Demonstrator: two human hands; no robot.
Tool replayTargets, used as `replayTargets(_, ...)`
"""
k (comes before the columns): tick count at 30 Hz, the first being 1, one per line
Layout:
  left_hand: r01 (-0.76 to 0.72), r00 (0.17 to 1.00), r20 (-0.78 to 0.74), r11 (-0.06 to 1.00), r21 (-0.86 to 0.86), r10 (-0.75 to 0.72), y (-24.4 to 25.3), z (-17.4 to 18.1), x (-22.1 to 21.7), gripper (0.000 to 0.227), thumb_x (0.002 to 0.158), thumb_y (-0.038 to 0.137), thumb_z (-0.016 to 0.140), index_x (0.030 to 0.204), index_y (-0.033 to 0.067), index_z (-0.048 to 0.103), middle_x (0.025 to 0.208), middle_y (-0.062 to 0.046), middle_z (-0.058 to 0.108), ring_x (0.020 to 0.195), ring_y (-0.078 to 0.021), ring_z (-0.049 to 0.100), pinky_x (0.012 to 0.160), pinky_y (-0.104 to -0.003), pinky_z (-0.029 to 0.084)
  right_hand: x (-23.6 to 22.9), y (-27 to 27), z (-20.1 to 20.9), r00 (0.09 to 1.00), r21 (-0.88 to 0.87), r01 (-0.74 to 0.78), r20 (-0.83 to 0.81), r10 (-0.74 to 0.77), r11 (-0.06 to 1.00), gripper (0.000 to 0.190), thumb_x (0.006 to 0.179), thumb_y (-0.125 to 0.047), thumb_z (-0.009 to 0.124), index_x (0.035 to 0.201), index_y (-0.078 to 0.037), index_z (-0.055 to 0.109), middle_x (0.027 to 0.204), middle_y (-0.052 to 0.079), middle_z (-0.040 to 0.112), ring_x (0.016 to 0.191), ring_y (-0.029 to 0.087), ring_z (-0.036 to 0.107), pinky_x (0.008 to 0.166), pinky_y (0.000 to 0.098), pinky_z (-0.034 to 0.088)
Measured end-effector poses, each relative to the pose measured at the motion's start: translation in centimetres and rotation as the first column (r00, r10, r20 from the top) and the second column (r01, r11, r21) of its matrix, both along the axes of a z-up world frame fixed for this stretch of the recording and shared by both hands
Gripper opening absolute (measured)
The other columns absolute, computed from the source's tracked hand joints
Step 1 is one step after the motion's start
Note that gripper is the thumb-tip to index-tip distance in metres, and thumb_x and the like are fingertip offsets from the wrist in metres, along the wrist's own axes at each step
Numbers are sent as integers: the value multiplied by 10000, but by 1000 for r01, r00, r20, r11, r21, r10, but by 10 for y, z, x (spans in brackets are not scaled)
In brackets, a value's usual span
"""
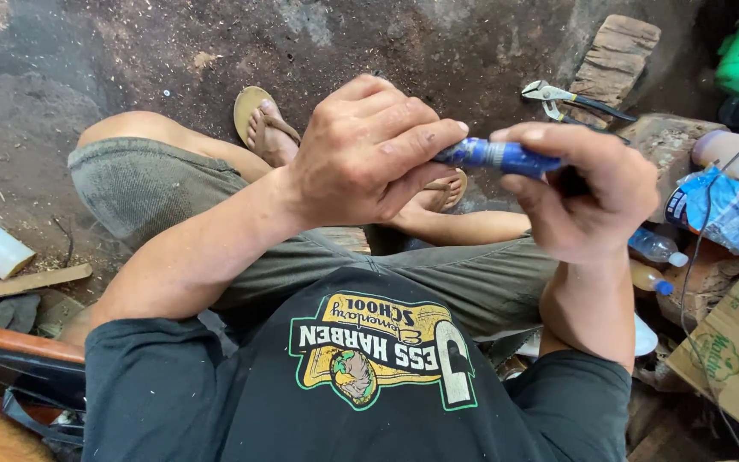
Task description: Repairing or assembling a small mechanical component using markers and pliers.
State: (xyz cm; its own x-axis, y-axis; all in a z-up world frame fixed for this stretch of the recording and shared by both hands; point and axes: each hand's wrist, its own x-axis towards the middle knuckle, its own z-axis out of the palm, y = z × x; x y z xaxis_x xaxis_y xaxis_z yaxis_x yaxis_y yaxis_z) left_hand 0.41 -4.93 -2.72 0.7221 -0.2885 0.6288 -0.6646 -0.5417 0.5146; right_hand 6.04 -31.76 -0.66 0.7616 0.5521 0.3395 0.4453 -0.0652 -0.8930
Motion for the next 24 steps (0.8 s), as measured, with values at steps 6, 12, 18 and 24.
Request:
replayTargets(6, 90, 994, -60, 994, -59, -93, 0, -2, -1, 315, 1014, 208, 806, 1246, 41, 673, 1087, -80, 707, 883, -249, 692, 766, -378, 548, 7, 4, 14, 900, -332, -37, 399, 176, 943, 283, 932, -43, 824, 1143, 16, 646, 968, 181, 719, 802, 288, 728, 699, 350, 576)
replayTargets(12, 112, 992, -44, 988, -109, -117, -2, -6, -10, 328, 968, 162, 807, 1219, 9, 663, 1034, -104, 703, 809, -265, 687, 707, -383, 543, 0, 4, -2, 839, -325, -63, 495, 226, 944, 298, 961, -82, 806, 1167, 38, 629, 918, 167, 701, 734, 303, 686, 615, 380, 535)
replayTargets(18, 82, 996, -18, 992, -97, -84, -5, -8, -17, 335, 950, 132, 809, 1203, -36, 669, 1015, -124, 697, 773, -256, 680, 663, -381, 531, -6, 9, -10, 883, -287, -74, 426, 196, 955, 285, 990, -101, 781, 1176, 28, 609, 905, 166, 691, 696, 292, 679, 598, 357, 521)
replayTargets(24, 37, 998, 43, 997, -71, -34, -10, -14, -18, 304, 968, 99, 752, 1212, -60, 664, 1013, -132, 700, 717, -227, 658, 634, -382, 516, -2, 9, -20, 916, -239, -102, 357, 184, 966, 300, 952, -117, 799, 1145, 14, 609, 848, 161, 661, 678, 296, 646, 578, 352, 499)
